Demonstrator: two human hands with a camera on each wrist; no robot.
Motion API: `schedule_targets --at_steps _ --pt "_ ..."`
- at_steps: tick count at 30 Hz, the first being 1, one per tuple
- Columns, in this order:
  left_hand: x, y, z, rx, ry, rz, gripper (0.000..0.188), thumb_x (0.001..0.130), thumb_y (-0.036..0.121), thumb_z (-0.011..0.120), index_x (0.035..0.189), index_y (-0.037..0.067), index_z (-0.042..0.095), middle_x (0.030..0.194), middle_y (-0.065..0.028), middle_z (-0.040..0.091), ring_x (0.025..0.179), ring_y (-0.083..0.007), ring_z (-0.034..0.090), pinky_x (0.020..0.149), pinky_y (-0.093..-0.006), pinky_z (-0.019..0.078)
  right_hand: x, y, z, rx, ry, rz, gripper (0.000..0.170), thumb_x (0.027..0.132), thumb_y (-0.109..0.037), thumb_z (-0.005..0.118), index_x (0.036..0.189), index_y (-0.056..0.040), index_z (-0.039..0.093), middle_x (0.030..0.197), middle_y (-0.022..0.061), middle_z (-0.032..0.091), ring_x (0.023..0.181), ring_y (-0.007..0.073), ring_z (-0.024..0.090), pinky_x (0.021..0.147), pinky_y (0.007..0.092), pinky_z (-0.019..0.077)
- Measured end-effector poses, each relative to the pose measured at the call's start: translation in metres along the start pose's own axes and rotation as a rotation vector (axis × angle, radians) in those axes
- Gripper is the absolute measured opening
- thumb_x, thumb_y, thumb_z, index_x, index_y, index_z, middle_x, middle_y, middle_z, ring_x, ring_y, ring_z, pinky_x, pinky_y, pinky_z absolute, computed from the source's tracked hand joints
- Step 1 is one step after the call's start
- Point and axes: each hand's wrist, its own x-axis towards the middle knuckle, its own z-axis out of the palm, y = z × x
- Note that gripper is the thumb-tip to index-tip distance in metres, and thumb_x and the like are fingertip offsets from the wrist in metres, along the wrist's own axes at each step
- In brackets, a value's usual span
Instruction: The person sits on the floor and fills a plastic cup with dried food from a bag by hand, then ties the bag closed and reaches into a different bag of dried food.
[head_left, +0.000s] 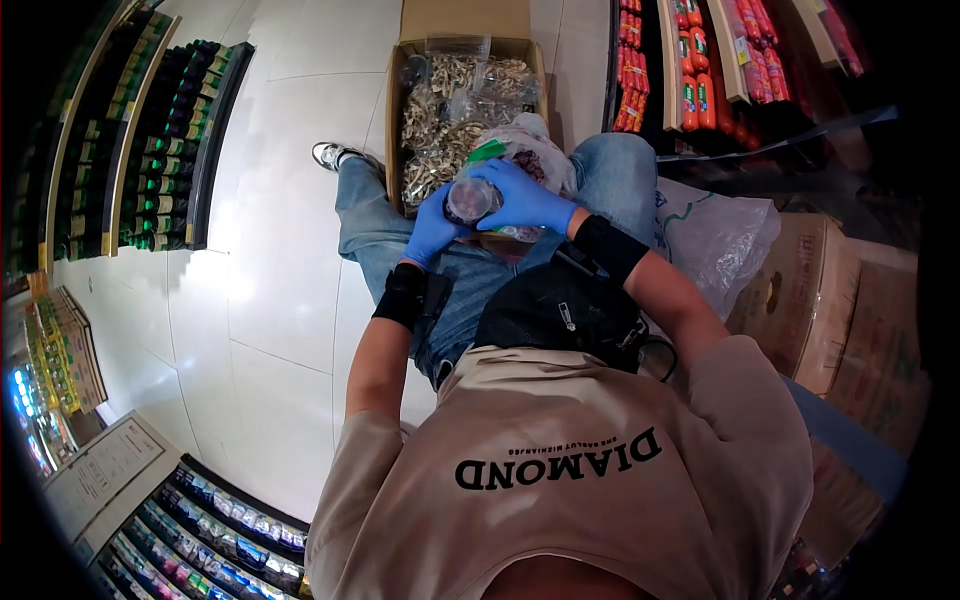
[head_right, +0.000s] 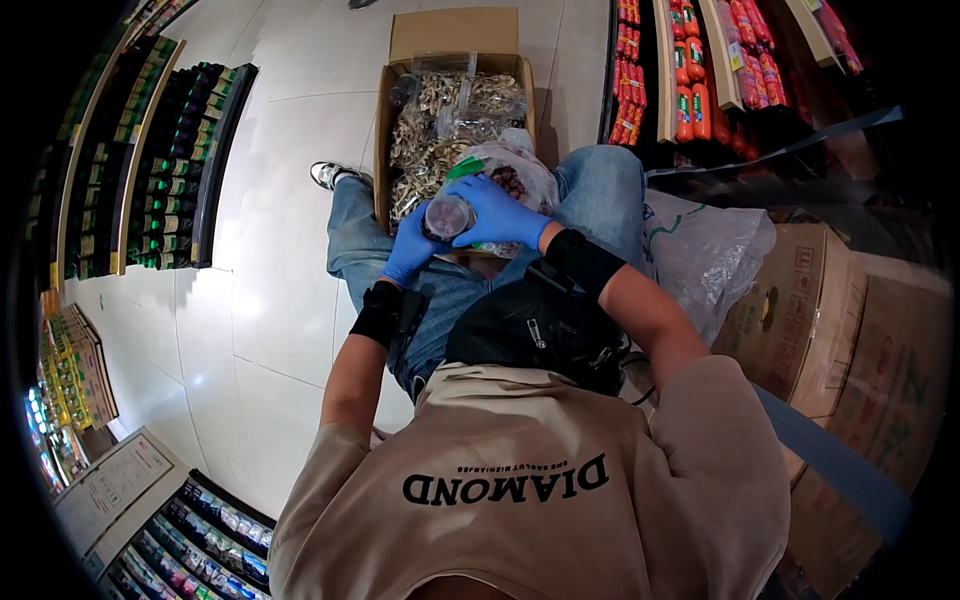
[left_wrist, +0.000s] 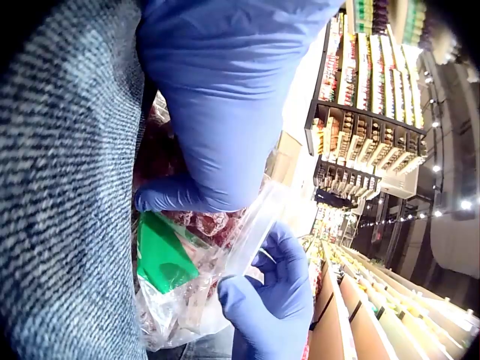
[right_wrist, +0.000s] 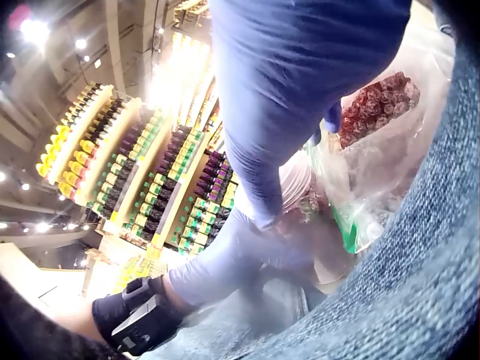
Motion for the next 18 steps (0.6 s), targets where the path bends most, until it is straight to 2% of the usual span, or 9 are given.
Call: schedule_targets --at_steps 3,7,10,12,15,18 --pt "0.0012 -0.0002 0.0003 -0.016 -0.012 -0.004 0.072 0.058 0.009 0.088 0.125 -0.001 0.062 0.114 -0.0085 0.069 0.103 -0.0159 0.064 0.095 -0.0325 0.0510 0.0004 -0.0037 0.0011 -0.027 0.033 0.026 0.072 0.072 -0.039 0.086 0.128 -0.0034 0.058 0.125 0.0184 0.058 0.122 0.0373 0.053 0.105 0.0452 0.0424" --pt "0.0006 0.0036 -0.0012 -0.022 -0.032 -0.016 0.072 0.058 0.007 0.087 0.124 -0.001 0.061 0.113 -0.0082 0.069 0.103 -0.0152 0.063 0.095 -0.0323 0.0511 0.0004 0.0003 0.0039 -0.038 0.011 0.069 0.071 0.073 -0.041 0.085 0.126 -0.0019 0.059 0.124 0.0183 0.059 0.121 0.0375 0.054 0.105 0.0456 0.0419" --pt "-0.0005 0.0037 -0.0033 -0.049 -0.040 -0.055 0.073 0.055 0.004 0.085 0.124 -0.001 0.061 0.112 -0.0077 0.070 0.101 -0.0152 0.063 0.093 -0.0322 0.0519 0.0016 0.0010 0.0033 -0.046 0.028 -0.005 0.068 0.074 -0.036 0.084 0.128 -0.0018 0.058 0.123 0.0178 0.059 0.119 0.0373 0.054 0.105 0.0460 0.0417" --pt "-0.0008 0.0009 -0.0053 -0.012 -0.080 0.000 0.072 0.052 0.000 0.082 0.122 -0.001 0.062 0.109 -0.0077 0.070 0.099 -0.0155 0.064 0.090 -0.0322 0.0530 0.0020 0.0001 0.0004 0.056 -0.086 0.001 0.066 0.075 -0.030 0.083 0.130 -0.0029 0.058 0.126 0.0183 0.059 0.120 0.0375 0.054 0.106 0.0459 0.0416" --pt "-0.0013 -0.0023 -0.0060 0.013 -0.092 -0.049 0.071 0.050 -0.002 0.080 0.119 -0.001 0.064 0.107 -0.0084 0.071 0.097 -0.0158 0.064 0.088 -0.0323 0.0538 0.0021 -0.0025 0.0001 0.010 -0.141 -0.048 0.068 0.076 -0.023 0.081 0.136 -0.0050 0.055 0.135 0.0168 0.056 0.127 0.0369 0.050 0.109 0.0462 0.0389" --pt "-0.0011 -0.0034 -0.0061 0.029 -0.090 -0.041 0.070 0.050 -0.003 0.079 0.118 -0.001 0.065 0.106 -0.0096 0.071 0.097 -0.0158 0.064 0.087 -0.0324 0.0540 0.0019 -0.0017 0.0003 0.002 -0.141 -0.088 0.067 0.077 -0.022 0.080 0.136 -0.0048 0.056 0.133 0.0177 0.057 0.125 0.0373 0.051 0.109 0.0462 0.0389"
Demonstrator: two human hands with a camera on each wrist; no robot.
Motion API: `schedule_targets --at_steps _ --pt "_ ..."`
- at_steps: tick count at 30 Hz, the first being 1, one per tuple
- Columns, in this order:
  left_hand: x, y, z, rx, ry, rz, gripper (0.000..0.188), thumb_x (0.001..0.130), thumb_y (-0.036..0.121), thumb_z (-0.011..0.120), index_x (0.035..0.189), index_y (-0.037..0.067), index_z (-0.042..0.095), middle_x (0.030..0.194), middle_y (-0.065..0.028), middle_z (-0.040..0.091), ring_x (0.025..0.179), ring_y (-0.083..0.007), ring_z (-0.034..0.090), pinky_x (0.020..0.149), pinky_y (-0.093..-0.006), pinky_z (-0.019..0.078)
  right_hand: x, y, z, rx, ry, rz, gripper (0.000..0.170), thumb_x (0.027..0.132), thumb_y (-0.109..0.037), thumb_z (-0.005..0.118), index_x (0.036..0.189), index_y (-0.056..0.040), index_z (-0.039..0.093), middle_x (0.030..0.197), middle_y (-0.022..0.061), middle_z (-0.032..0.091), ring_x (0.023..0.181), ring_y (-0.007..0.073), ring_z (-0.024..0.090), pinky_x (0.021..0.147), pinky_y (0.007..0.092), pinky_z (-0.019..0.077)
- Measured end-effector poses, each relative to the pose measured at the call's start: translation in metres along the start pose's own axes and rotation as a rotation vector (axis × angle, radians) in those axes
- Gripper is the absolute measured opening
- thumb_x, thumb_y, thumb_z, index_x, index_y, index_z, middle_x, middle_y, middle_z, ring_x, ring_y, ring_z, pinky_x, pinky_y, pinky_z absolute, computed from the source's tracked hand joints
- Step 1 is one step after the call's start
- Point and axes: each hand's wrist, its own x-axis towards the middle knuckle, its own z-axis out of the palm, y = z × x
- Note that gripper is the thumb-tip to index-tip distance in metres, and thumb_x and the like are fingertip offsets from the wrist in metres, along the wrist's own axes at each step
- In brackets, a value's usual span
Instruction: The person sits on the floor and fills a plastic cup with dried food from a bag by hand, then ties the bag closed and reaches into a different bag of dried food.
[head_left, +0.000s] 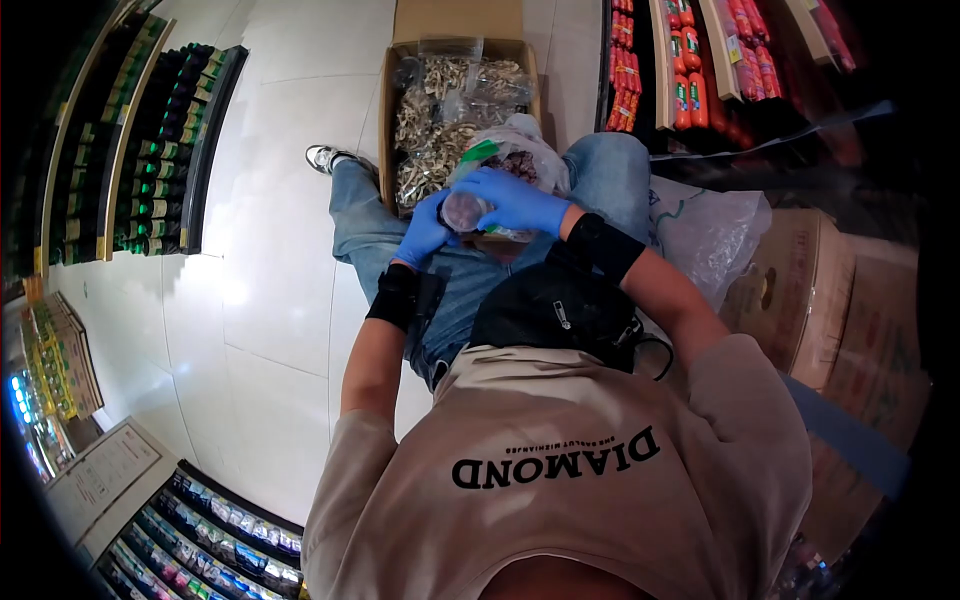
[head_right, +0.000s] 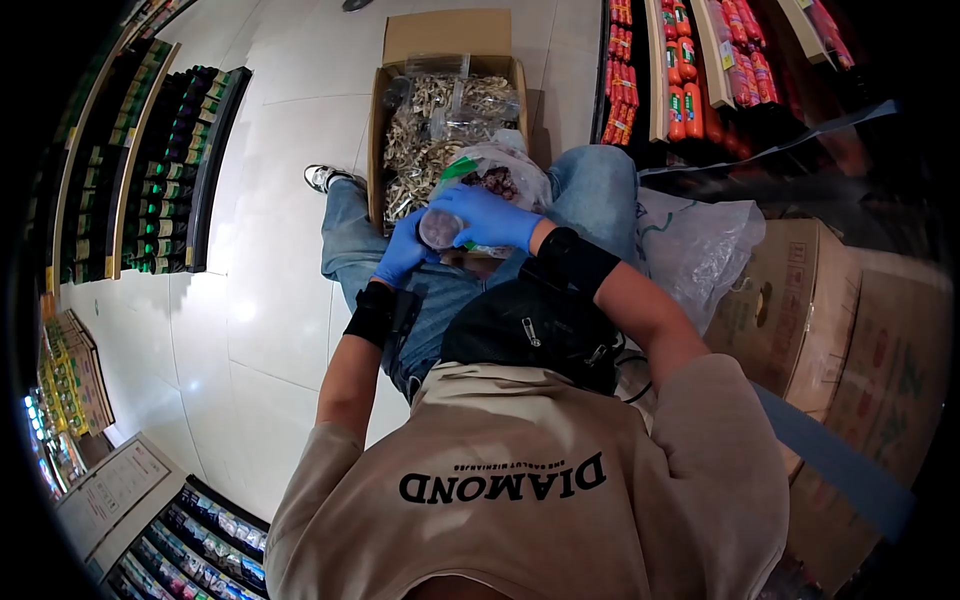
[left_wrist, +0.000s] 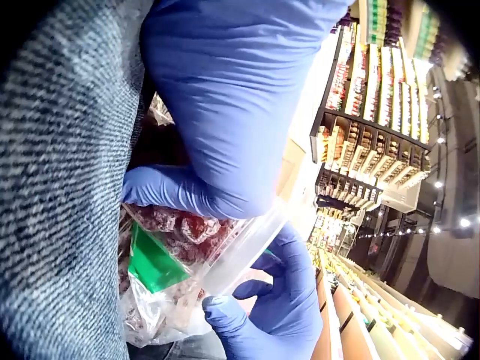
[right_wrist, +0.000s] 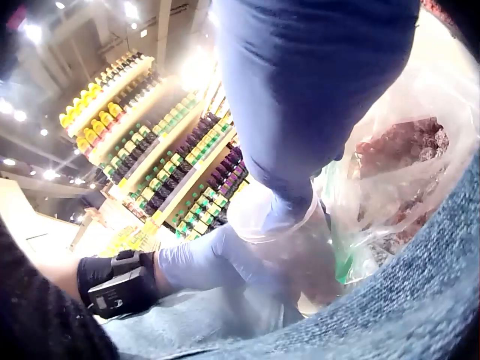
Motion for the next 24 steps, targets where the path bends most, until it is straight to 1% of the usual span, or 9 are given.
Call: schedule_targets --at_steps 4,10,12,16,18,19,21,22,24 --pt "0.002 -0.007 0.000 -0.037 -0.021 -0.033 0.072 0.050 -0.004 0.079 0.120 -0.001 0.065 0.107 -0.0091 0.071 0.097 -0.0158 0.064 0.087 -0.0327 0.0540 0.003 0.000 -0.001 -0.040 -0.023 -0.034 0.066 0.077 -0.024 0.080 0.136 -0.0050 0.056 0.130 0.0192 0.058 0.122 0.0382 0.053 0.108 0.0466 0.0399" --pt "-0.001 0.003 0.004 -0.107 -0.009 -0.029 0.074 0.053 -0.002 0.083 0.124 -0.001 0.062 0.111 -0.0079 0.070 0.101 -0.0156 0.063 0.092 -0.0328 0.0528 0.004 -0.014 -0.009 -0.074 -0.060 0.047 0.065 0.076 -0.037 0.081 0.127 -0.0019 0.060 0.126 0.0199 0.060 0.116 0.0394 0.056 0.101 0.0459 0.0445" --pt "-0.004 0.017 0.002 -0.050 -0.009 0.023 0.065 0.064 0.003 0.083 0.125 -0.001 0.061 0.114 -0.0066 0.070 0.102 -0.0133 0.063 0.095 -0.0316 0.0511 0.006 -0.021 -0.014 -0.202 -0.046 0.234 0.067 0.077 -0.043 0.081 0.123 0.0001 0.060 0.125 0.0199 0.060 0.114 0.0399 0.057 0.098 0.0468 0.0456" --pt "-0.001 0.015 0.002 -0.090 -0.030 0.030 0.069 0.064 0.007 0.088 0.126 -0.001 0.060 0.116 -0.0077 0.069 0.105 -0.0146 0.064 0.098 -0.0325 0.0501 0.009 -0.027 -0.015 -0.251 -0.094 0.393 0.070 0.076 -0.047 0.081 0.122 0.0013 0.060 0.124 0.0202 0.060 0.113 0.0400 0.057 0.099 0.0468 0.0457" --pt "0.000 0.008 0.002 -0.031 -0.013 0.067 0.071 0.063 0.012 0.092 0.126 -0.001 0.061 0.116 -0.0082 0.069 0.105 -0.0147 0.063 0.098 -0.0326 0.0501 0.005 -0.016 0.000 -0.224 0.198 0.145 0.071 0.073 -0.055 0.080 0.113 0.0012 0.062 0.115 0.0201 0.061 0.109 0.0394 0.059 0.093 0.0460 0.0478" --pt "0.001 0.005 0.002 -0.032 -0.009 0.067 0.071 0.063 0.012 0.092 0.126 -0.001 0.061 0.116 -0.0082 0.069 0.105 -0.0147 0.063 0.098 -0.0326 0.0501 0.006 -0.011 0.003 -0.224 0.195 0.143 0.071 0.073 -0.055 0.080 0.113 0.0012 0.062 0.115 0.0201 0.061 0.109 0.0394 0.059 0.093 0.0460 0.0478" --pt "0.001 0.000 0.002 0.013 0.003 0.075 0.075 0.062 0.013 0.093 0.128 -0.002 0.060 0.118 -0.0089 0.069 0.107 -0.0151 0.064 0.099 -0.0330 0.0500 0.007 -0.007 0.004 -0.160 0.171 -0.037 0.074 0.071 -0.055 0.081 0.118 -0.0008 0.061 0.117 0.0218 0.060 0.107 0.0400 0.060 0.092 0.0466 0.0483" --pt "0.000 -0.001 0.001 0.012 0.007 0.072 0.075 0.062 0.013 0.093 0.128 -0.002 0.060 0.118 -0.0089 0.069 0.107 -0.0151 0.064 0.099 -0.0330 0.0500 0.007 -0.009 0.004 -0.156 0.167 -0.039 0.074 0.071 -0.055 0.081 0.118 -0.0008 0.061 0.117 0.0218 0.060 0.107 0.0400 0.060 0.092 0.0466 0.0483" --pt "-0.001 0.000 0.002 0.111 0.027 0.077 0.078 0.062 0.015 0.093 0.130 -0.002 0.059 0.119 -0.0099 0.069 0.109 -0.0158 0.064 0.100 -0.0331 0.0500 0.007 -0.014 -0.002 -0.139 0.004 0.249 0.074 0.074 -0.048 0.081 0.128 -0.0038 0.058 0.124 0.0196 0.058 0.112 0.0386 0.057 0.097 0.0463 0.0466"
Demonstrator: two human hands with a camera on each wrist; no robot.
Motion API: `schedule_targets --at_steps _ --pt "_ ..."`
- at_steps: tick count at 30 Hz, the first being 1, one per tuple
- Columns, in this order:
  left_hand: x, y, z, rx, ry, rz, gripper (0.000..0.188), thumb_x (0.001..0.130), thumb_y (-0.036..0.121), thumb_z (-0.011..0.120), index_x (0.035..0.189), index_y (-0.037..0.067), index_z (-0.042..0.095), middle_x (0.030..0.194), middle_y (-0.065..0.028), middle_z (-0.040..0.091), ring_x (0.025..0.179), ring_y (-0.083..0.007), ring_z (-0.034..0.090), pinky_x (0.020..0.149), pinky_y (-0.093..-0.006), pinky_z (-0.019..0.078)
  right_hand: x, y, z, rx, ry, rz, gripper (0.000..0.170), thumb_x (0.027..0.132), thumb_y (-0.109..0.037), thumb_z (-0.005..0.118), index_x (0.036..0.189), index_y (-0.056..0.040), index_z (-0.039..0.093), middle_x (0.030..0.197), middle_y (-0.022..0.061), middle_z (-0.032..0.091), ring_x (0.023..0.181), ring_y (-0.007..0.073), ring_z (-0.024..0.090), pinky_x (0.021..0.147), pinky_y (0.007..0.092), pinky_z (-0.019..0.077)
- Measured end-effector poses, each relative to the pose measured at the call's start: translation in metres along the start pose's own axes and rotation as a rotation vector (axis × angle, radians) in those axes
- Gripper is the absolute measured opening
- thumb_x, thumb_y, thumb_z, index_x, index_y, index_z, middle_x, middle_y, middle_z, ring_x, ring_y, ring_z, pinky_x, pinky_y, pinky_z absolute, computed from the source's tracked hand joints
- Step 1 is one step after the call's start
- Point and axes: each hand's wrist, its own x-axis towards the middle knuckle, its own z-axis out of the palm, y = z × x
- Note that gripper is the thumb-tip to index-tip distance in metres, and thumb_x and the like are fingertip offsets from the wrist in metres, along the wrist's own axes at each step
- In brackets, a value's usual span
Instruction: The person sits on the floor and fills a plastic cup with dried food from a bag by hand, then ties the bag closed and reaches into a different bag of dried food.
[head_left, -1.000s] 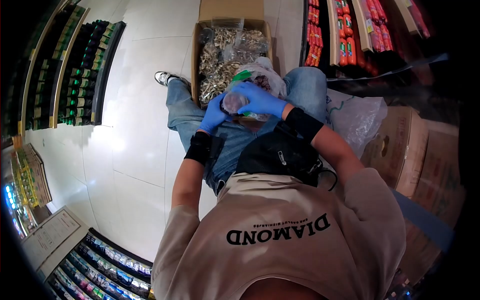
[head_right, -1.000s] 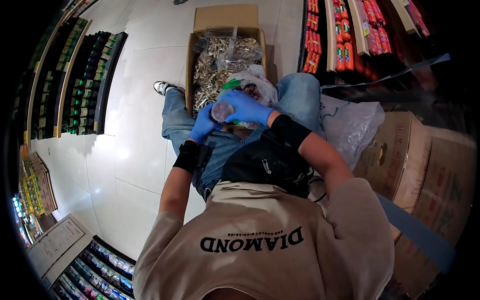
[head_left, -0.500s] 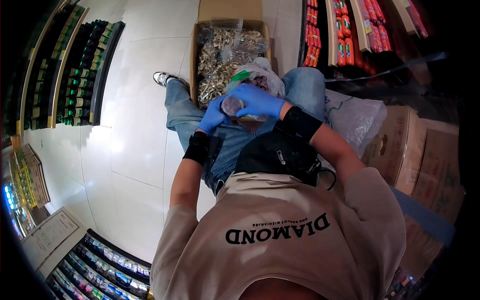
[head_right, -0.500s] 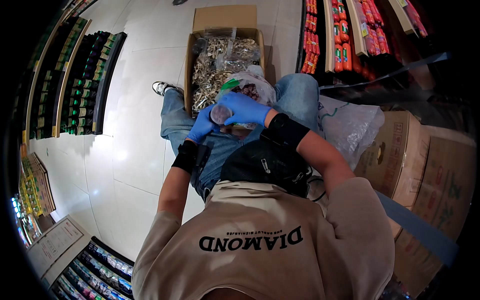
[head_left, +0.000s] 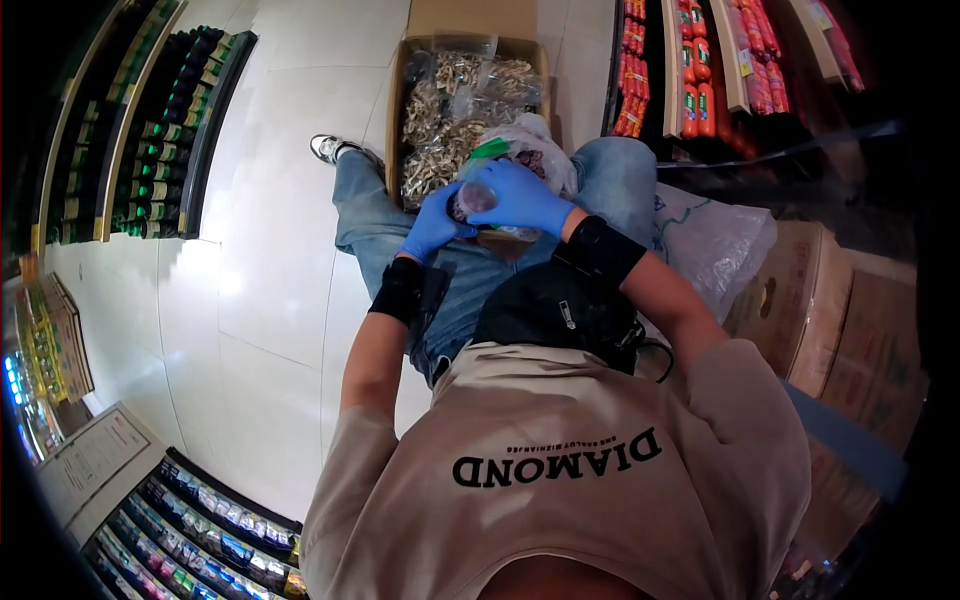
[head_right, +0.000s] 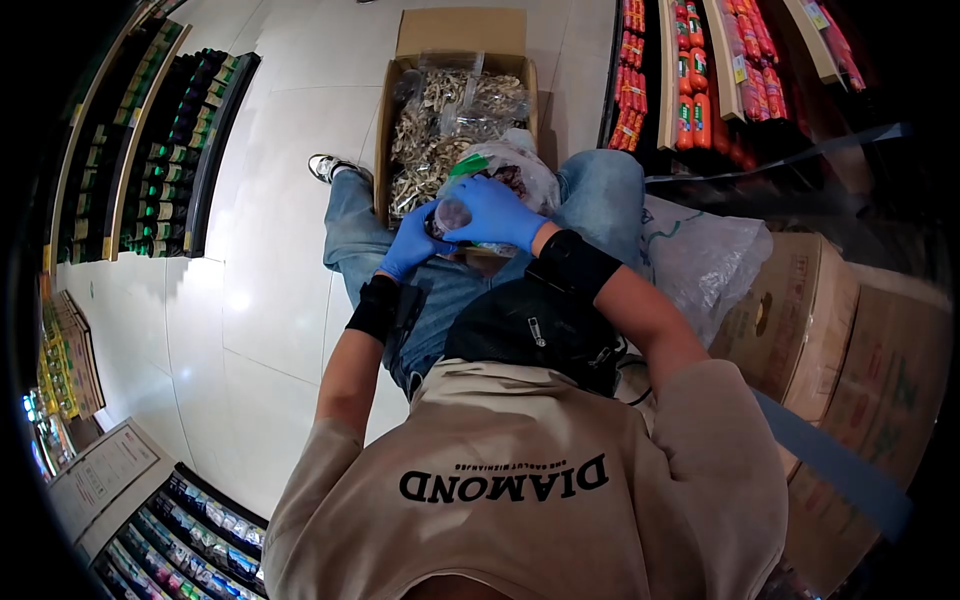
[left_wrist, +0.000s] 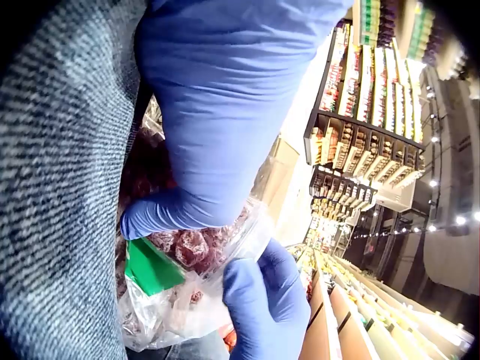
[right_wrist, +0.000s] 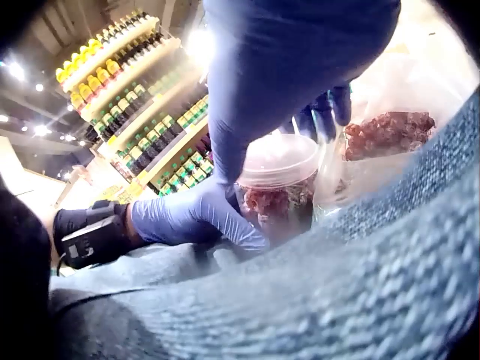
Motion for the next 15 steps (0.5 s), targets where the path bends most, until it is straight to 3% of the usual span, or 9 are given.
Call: schedule_targets --at_steps 4,6,7,10,12,13,15 --pt "0.001 -0.002 0.000 -0.116 -0.049 -0.018 0.082 0.060 0.014 0.094 0.132 -0.003 0.058 0.120 -0.0112 0.069 0.110 -0.0167 0.064 0.100 -0.0335 0.0500 0.000 -0.009 -0.002 -0.049 0.024 0.056 0.068 0.075 -0.044 0.081 0.128 -0.0066 0.059 0.123 0.0170 0.058 0.112 0.0371 0.057 0.097 0.0460 0.0463" --pt "0.001 -0.002 0.001 -0.040 0.003 -0.002 0.083 0.058 0.012 0.094 0.132 -0.003 0.058 0.120 -0.0111 0.069 0.110 -0.0169 0.064 0.100 -0.0336 0.0500 0.000 -0.002 0.003 0.069 0.214 -0.276 0.063 0.077 -0.048 0.079 0.119 -0.0050 0.062 0.114 0.0190 0.061 0.109 0.0374 0.059 0.094 0.0466 0.0469" --pt "0.001 0.000 0.000 -0.041 0.003 -0.003 0.083 0.058 0.012 0.094 0.132 -0.003 0.058 0.120 -0.0111 0.069 0.110 -0.0169 0.064 0.100 -0.0336 0.0500 0.000 0.001 0.003 0.069 0.212 -0.275 0.063 0.077 -0.048 0.079 0.119 -0.0050 0.062 0.114 0.0190 0.061 0.109 0.0374 0.059 0.094 0.0466 0.0469" --pt "0.001 0.003 0.002 -0.043 -0.040 -0.033 0.082 0.058 0.011 0.093 0.131 -0.004 0.058 0.120 -0.0109 0.069 0.109 -0.0170 0.064 0.100 -0.0337 0.0500 0.002 0.006 0.002 0.018 0.093 -0.196 0.067 0.076 -0.050 0.080 0.121 -0.0045 0.061 0.120 0.0208 0.061 0.109 0.0392 0.060 0.094 0.0471 0.0476" --pt "0.002 0.002 0.003 -0.047 -0.022 -0.018 0.083 0.052 0.012 0.092 0.128 -0.002 0.061 0.117 -0.0162 0.070 0.108 -0.0265 0.067 0.098 -0.0373 0.0510 0.008 0.004 0.000 -0.042 -0.181 0.196 0.069 0.076 -0.048 0.080 0.126 -0.0044 0.059 0.127 0.0202 0.058 0.114 0.0388 0.058 0.096 0.0476 0.0467" --pt "0.002 0.001 0.004 -0.045 -0.023 -0.017 0.083 0.052 0.012 0.092 0.128 -0.002 0.061 0.117 -0.0162 0.070 0.108 -0.0265 0.067 0.098 -0.0373 0.0510 0.005 0.001 -0.001 -0.041 -0.178 0.196 0.069 0.076 -0.048 0.080 0.126 -0.0044 0.059 0.127 0.0202 0.058 0.114 0.0388 0.058 0.096 0.0476 0.0467" --pt "0.001 0.003 0.005 -0.138 0.013 -0.031 0.084 0.052 0.011 0.092 0.129 -0.002 0.060 0.117 -0.0162 0.070 0.109 -0.0253 0.067 0.099 -0.0372 0.0506 -0.004 -0.006 0.000 0.014 0.145 -0.001 0.069 0.076 -0.050 0.079 0.124 -0.0039 0.060 0.119 0.0204 0.062 0.109 0.0388 0.060 0.093 0.0477 0.0475"
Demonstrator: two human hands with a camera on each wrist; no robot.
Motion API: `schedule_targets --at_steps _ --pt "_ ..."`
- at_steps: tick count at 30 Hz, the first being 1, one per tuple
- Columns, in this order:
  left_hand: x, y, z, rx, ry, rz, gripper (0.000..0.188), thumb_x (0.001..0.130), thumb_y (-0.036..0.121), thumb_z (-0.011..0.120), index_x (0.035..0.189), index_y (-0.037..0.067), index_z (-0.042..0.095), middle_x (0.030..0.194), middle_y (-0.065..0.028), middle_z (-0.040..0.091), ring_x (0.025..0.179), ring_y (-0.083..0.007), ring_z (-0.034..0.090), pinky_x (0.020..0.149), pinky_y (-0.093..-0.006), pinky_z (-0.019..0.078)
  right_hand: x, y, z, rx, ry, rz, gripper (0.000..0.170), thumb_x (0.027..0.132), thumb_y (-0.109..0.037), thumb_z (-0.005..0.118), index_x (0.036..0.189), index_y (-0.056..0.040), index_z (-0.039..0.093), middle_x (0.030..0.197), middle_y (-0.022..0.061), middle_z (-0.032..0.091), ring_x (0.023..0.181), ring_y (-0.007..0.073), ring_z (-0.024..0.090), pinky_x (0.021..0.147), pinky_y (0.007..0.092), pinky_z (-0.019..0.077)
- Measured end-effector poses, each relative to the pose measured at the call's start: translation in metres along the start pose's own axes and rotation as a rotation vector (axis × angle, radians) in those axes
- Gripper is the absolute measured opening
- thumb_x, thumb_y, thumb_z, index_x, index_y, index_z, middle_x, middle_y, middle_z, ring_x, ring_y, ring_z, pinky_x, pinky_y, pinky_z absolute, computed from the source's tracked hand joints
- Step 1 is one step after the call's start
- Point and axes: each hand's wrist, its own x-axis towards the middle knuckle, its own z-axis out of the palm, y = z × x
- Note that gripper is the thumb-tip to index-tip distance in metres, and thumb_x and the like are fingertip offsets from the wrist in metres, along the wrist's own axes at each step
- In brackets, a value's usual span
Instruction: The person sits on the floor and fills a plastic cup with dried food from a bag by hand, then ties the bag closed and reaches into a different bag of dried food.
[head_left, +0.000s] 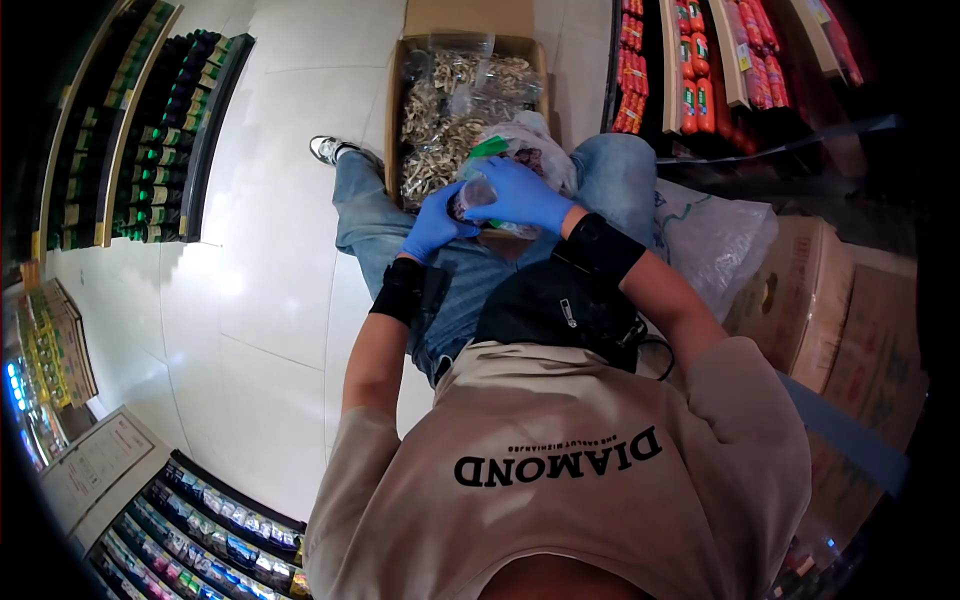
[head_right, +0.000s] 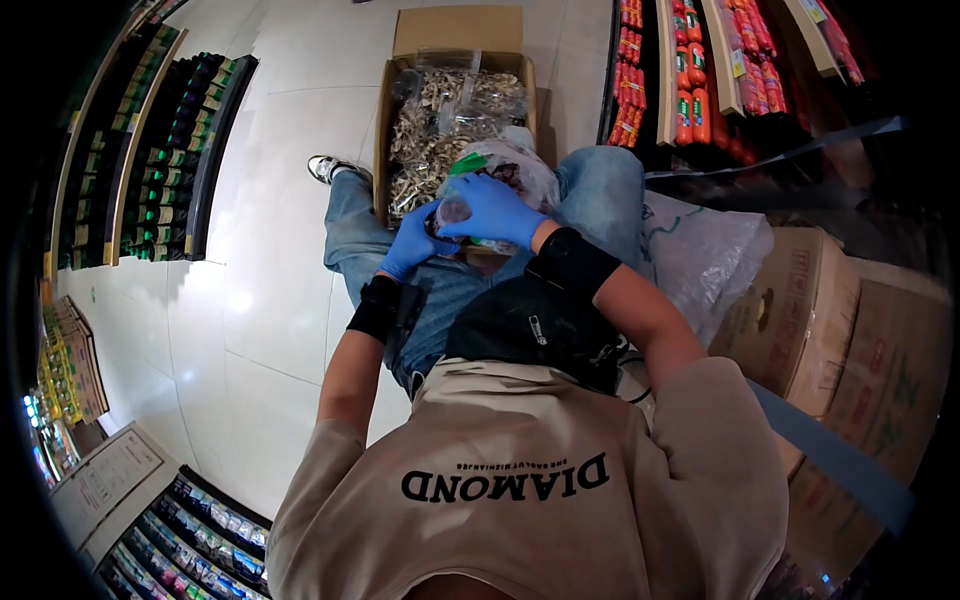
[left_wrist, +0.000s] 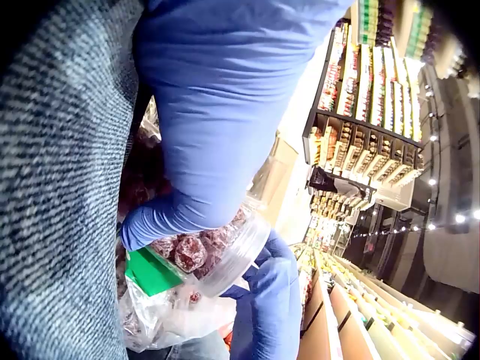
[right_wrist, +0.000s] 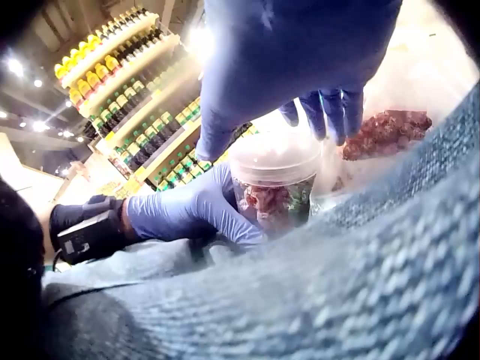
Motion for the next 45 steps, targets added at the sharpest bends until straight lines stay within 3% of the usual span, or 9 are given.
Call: schedule_targets --at_steps 3,6,9,10,12,18,24,27,45 --pt "0.000 0.007 -0.002 0.034 0.013 -0.011 0.084 0.053 0.011 0.092 0.129 -0.003 0.060 0.118 -0.0160 0.070 0.110 -0.0244 0.066 0.099 -0.0370 0.0503 0.000 0.009 0.004 0.188 0.074 -0.206 0.071 0.077 -0.057 0.076 0.120 -0.0029 0.060 0.112 0.0219 0.064 0.108 0.0388 0.061 0.093 0.0472 0.0478" --pt "0.000 0.012 0.000 0.022 -0.007 0.000 0.083 0.053 0.012 0.093 0.129 -0.003 0.061 0.119 -0.0159 0.069 0.109 -0.0247 0.066 0.099 -0.0370 0.0502 -0.003 0.009 -0.003 -0.056 -0.142 0.019 0.069 0.076 -0.052 0.079 0.121 -0.0035 0.060 0.114 0.0214 0.063 0.108 0.0395 0.061 0.093 0.0461 0.0480" --pt "0.002 0.007 0.002 0.018 -0.012 0.005 0.082 0.053 0.014 0.093 0.127 -0.003 0.061 0.118 -0.0163 0.069 0.109 -0.0258 0.066 0.099 -0.0371 0.0502 0.003 0.015 0.006 -0.026 -0.178 0.181 0.066 0.075 -0.048 0.081 0.120 -0.0042 0.061 0.115 0.0204 0.064 0.107 0.0393 0.061 0.092 0.0463 0.0483" --pt "0.001 0.010 0.001 0.021 -0.011 0.005 0.082 0.053 0.014 0.093 0.127 -0.003 0.061 0.118 -0.0163 0.069 0.109 -0.0258 0.066 0.099 -0.0371 0.0502 0.001 0.017 0.010 -0.024 -0.177 0.179 0.066 0.075 -0.048 0.081 0.120 -0.0042 0.061 0.115 0.0204 0.064 0.107 0.0393 0.061 0.092 0.0463 0.0483" --pt "-0.001 0.014 0.000 0.092 0.030 0.011 0.083 0.053 0.015 0.094 0.127 -0.003 0.061 0.119 -0.0172 0.069 0.110 -0.0269 0.066 0.099 -0.0370 0.0501 -0.004 0.018 0.016 0.165 0.123 -0.161 0.064 0.075 -0.050 0.079 0.115 -0.0029 0.062 0.105 0.0204 0.066 0.100 0.0395 0.063 0.089 0.0473 0.0489" --pt "0.003 0.000 0.001 0.108 -0.007 0.068 0.084 0.053 0.018 0.094 0.128 -0.003 0.061 0.117 -0.0181 0.069 0.109 -0.0271 0.067 0.099 -0.0369 0.0504 -0.002 0.003 -0.006 -0.108 -0.166 0.039 0.064 0.076 -0.049 0.078 0.118 -0.0041 0.061 0.109 0.0204 0.064 0.101 0.0395 0.062 0.089 0.0482 0.0487" --pt "-0.001 0.016 0.000 0.099 0.029 0.048 0.082 0.056 0.017 0.093 0.128 -0.004 0.061 0.116 -0.0174 0.070 0.107 -0.0249 0.067 0.098 -0.0357 0.0508 -0.005 0.012 0.005 0.015 -0.014 -0.071 0.065 0.077 -0.050 0.077 0.119 -0.0029 0.061 0.108 0.0223 0.063 0.101 0.0375 0.062 0.089 0.0473 0.0482" --pt "-0.001 0.025 -0.001 0.060 -0.028 0.017 0.080 0.058 0.019 0.094 0.127 -0.004 0.062 0.115 -0.0169 0.070 0.107 -0.0225 0.067 0.097 -0.0350 0.0508 -0.003 0.014 0.002 -0.025 -0.123 -0.030 0.068 0.078 -0.052 0.075 0.121 -0.0020 0.059 0.109 0.0227 0.061 0.103 0.0369 0.060 0.090 0.0470 0.0475" --pt "-0.002 0.028 0.001 0.128 -0.041 0.038 0.065 0.067 0.024 0.093 0.120 -0.004 0.066 0.109 -0.0108 0.073 0.100 -0.0138 0.067 0.092 -0.0321 0.0538 0.002 0.010 0.002 -0.160 -0.122 -0.022 0.075 0.079 -0.062 0.071 0.115 0.0026 0.061 0.111 0.0227 0.059 0.106 0.0369 0.055 0.094 0.0453 0.0410"
